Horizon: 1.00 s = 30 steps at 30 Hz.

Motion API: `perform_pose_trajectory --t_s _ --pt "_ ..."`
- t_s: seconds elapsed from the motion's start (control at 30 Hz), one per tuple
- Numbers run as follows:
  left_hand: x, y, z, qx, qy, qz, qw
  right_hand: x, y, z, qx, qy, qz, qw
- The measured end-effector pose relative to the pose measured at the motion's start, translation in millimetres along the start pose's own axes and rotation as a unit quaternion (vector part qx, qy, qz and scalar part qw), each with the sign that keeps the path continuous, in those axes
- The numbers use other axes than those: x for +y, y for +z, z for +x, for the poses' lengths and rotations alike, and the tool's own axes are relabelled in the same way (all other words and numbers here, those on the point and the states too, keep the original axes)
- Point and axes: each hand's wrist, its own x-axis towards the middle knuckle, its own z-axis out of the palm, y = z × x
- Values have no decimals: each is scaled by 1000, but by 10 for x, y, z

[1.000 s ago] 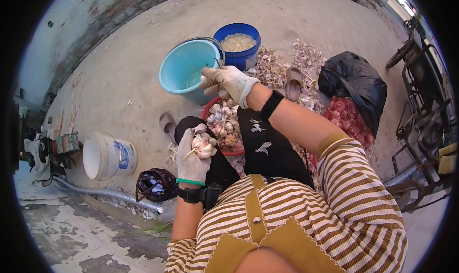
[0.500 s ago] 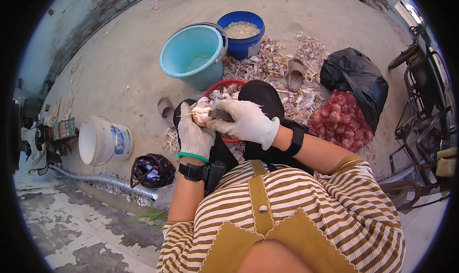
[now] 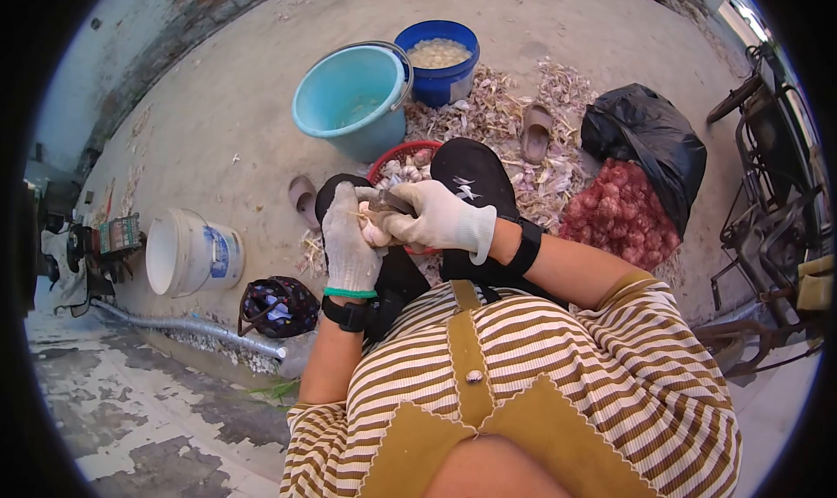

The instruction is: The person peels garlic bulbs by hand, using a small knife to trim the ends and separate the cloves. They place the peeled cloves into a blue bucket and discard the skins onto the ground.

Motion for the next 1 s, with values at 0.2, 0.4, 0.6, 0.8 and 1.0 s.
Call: perform_pose_trajectory --t_s 0.2,0.4,0.6,0.8,1.0 --pt "30 84 -75 -8 -9 -33 999 19 -81 -22 -17 82 179 980" --pt "33 143 -63 29 11 -52 998 -44 -75 -29 59 72 166 982" --pt "35 164 -79 34 -6 -82 996 -37 -82 -12 42 90 188 977" --pt "25 95 -4 -8 -46 -192 980 129 -129 -2 -36 12 367 929" --pt "65 -43 8 1 -57 -240 969 197 -184 -107 -102 -45 451 886"
